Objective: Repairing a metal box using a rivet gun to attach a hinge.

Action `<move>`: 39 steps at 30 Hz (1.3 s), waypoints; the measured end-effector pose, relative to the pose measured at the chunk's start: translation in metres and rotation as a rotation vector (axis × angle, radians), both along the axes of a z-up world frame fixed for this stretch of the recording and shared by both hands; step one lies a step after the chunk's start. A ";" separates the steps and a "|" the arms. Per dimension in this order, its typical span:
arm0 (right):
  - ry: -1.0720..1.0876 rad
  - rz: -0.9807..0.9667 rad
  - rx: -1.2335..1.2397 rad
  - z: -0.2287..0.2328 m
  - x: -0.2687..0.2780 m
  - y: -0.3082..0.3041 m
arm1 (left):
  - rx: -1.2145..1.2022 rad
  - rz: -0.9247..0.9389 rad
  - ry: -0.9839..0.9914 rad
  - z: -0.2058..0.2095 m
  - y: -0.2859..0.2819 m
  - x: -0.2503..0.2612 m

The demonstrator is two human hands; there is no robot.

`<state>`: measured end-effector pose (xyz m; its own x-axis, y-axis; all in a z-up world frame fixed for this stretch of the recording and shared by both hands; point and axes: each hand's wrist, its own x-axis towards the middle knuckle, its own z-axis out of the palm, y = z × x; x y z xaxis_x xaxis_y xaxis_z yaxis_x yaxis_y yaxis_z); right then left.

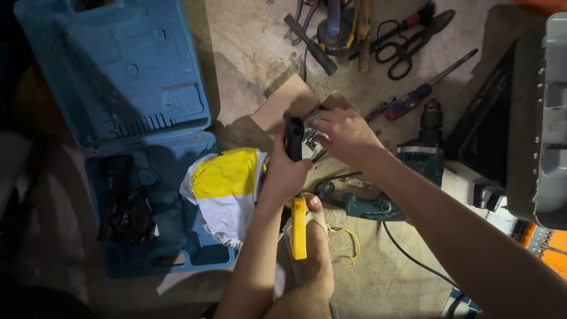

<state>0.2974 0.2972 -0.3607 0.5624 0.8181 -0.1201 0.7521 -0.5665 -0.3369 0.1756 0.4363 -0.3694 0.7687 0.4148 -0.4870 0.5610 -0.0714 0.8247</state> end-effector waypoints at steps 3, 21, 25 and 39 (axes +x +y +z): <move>-0.032 0.018 0.105 -0.001 0.001 0.000 | 0.009 -0.015 -0.008 -0.010 0.002 -0.002; 0.698 -0.649 0.298 -0.007 -0.002 -0.002 | -0.244 0.022 0.053 -0.011 0.015 -0.008; 1.263 -0.742 0.782 -0.025 0.007 -0.015 | -0.241 0.025 0.062 -0.008 0.016 -0.005; 1.355 -0.750 0.911 0.012 0.000 -0.012 | -0.185 -0.048 0.076 0.021 0.020 -0.013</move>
<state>0.2971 0.2854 -0.3491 0.7095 0.5264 -0.4685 -0.5877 0.0750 -0.8056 0.1628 0.4561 -0.3487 0.7435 0.2766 -0.6089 0.6217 0.0495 0.7817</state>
